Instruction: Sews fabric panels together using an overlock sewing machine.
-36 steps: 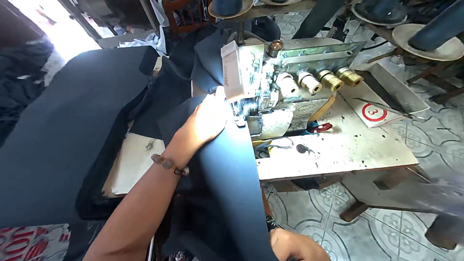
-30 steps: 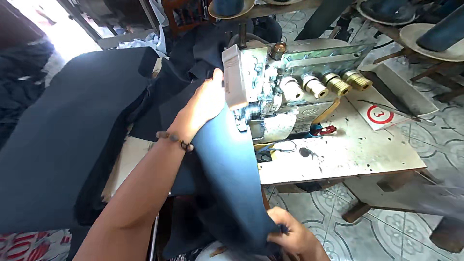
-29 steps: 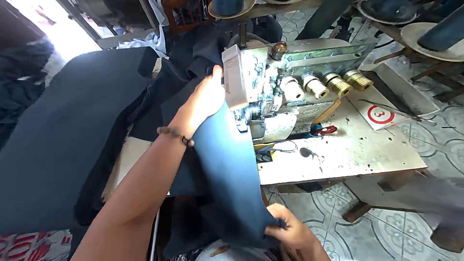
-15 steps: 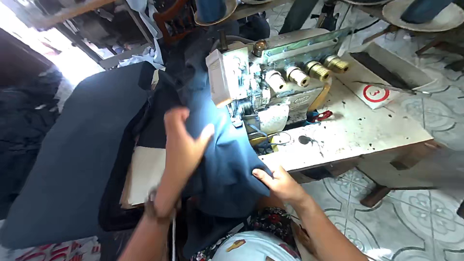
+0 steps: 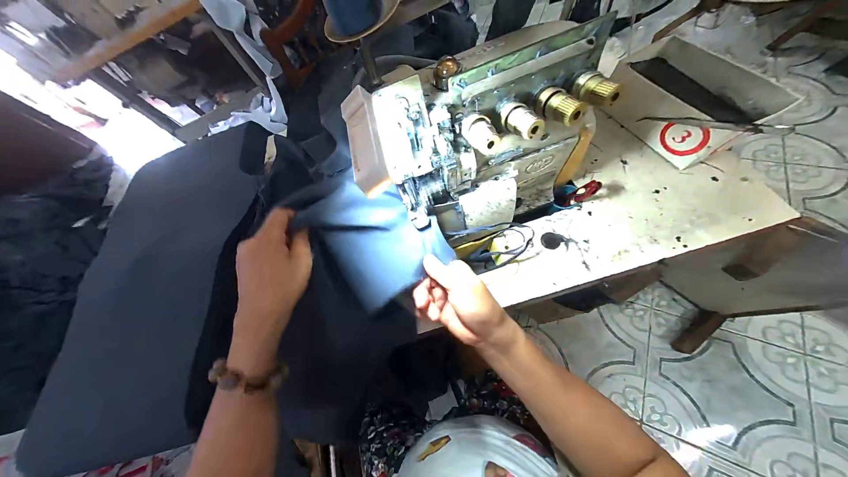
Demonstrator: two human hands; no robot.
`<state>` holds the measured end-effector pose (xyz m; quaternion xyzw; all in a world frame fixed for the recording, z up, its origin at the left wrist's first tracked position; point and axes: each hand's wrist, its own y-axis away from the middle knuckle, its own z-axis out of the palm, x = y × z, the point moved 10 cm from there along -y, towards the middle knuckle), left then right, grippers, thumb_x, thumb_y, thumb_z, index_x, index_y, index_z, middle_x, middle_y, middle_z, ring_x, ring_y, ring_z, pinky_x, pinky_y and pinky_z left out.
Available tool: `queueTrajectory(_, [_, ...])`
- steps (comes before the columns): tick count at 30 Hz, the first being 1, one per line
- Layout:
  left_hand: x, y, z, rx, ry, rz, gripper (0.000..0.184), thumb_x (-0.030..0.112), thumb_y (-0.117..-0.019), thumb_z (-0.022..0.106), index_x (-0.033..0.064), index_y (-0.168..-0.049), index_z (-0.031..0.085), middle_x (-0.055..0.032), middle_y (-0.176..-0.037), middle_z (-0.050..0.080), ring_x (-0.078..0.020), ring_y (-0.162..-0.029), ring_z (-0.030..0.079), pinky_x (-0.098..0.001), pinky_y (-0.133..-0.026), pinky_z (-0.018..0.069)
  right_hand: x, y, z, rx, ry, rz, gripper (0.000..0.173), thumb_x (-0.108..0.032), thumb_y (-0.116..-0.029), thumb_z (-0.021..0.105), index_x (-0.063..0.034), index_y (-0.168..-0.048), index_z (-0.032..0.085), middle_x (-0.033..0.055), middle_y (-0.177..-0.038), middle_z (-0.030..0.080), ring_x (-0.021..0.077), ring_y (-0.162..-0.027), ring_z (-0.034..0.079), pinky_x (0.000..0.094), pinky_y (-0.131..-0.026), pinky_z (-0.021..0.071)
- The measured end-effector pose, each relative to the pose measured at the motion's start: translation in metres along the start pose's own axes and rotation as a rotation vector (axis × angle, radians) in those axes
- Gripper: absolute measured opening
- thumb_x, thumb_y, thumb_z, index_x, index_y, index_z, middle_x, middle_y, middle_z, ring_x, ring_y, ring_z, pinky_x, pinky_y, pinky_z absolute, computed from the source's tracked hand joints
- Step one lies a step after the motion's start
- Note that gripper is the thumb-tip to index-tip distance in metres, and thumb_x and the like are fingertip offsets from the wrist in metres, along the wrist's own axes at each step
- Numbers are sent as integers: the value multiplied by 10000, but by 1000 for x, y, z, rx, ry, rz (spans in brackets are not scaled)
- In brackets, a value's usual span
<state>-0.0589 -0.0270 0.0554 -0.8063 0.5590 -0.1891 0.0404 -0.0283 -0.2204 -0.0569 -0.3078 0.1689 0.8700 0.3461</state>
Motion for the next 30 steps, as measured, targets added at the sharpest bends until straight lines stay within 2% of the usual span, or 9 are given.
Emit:
queueTrajectory(3, [5,-40,4,19,18,-49,291,69,-1006,482,-28,-1276,532,-311,-994,662,-507,-884,669,-675,-731,511,0,-6,12,-147,229,-72,391,-108,-1085,274,-18,-948,630,-19,-675,670,35,-577,629,188,-580,545])
queueTrajectory(8, [10,-65,33,-165,116,80,554,131,-1101,410,-67,-1572,196,-326,-1522,424,-482,-1372,481,-604,-1137,373,-30,14,-7,-49,1105,-481,218,-105,-1011,551,-16,-967,745,10,-838,721,18,-802,669,196,-786,553])
queueTrajectory(10, [-5,-35,34,-284,6,85,697,277,-1098,479,8,-1627,112,-335,-1468,483,-496,-1277,562,-642,-1067,433,-40,23,-26,7,1433,-621,212,-248,-986,631,-98,-977,780,25,-948,749,148,-976,686,384,-916,531])
queueTrajectory(13, [-24,47,46,-586,-158,21,1095,517,-845,801,89,-1645,189,-381,-1086,660,-564,-888,672,-733,-776,521,-43,22,-51,18,1631,-623,254,-359,-979,632,-155,-948,779,17,-987,737,211,-1032,671,468,-928,514])
queueTrajectory(16, [-25,104,85,-981,-282,-104,1328,501,-684,933,171,-1664,100,-441,-1579,171,-654,-1227,498,-650,-926,522,-39,19,-45,-10,1635,-634,282,-380,-995,614,-158,-927,774,16,-952,730,179,-994,677,397,-921,528])
queueTrajectory(19, [-49,43,100,-869,-205,-40,1101,439,-653,962,22,-1527,438,-413,-1595,194,-653,-1368,356,-724,-989,453,-38,17,-43,-5,1616,-631,285,-375,-994,617,-152,-898,767,10,-913,727,151,-950,675,338,-876,536])
queueTrajectory(23, [-101,-98,99,-525,-131,-147,637,418,-766,885,11,-1218,695,-245,-1247,668,-445,-1176,618,-683,-957,472,-41,19,-45,10,1585,-666,280,-368,-990,634,-141,-871,749,3,-884,711,116,-926,664,259,-836,541])
queueTrajectory(26, [-133,-172,109,-336,-2,-454,446,185,-1066,540,-50,-1441,482,-256,-1474,510,-358,-1395,479,-489,-1166,361,-43,20,-50,44,1577,-675,271,-363,-983,639,-136,-868,732,-1,-876,708,89,-923,663,203,-837,536])
queueTrajectory(30, [-118,-231,138,-261,350,-780,469,171,-1097,457,-104,-1474,423,-277,-1587,372,-359,-1502,338,-426,-1227,285,-46,17,-50,65,1579,-620,238,-264,-981,613,-81,-885,731,55,-903,733,114,-956,673,189,-880,519])
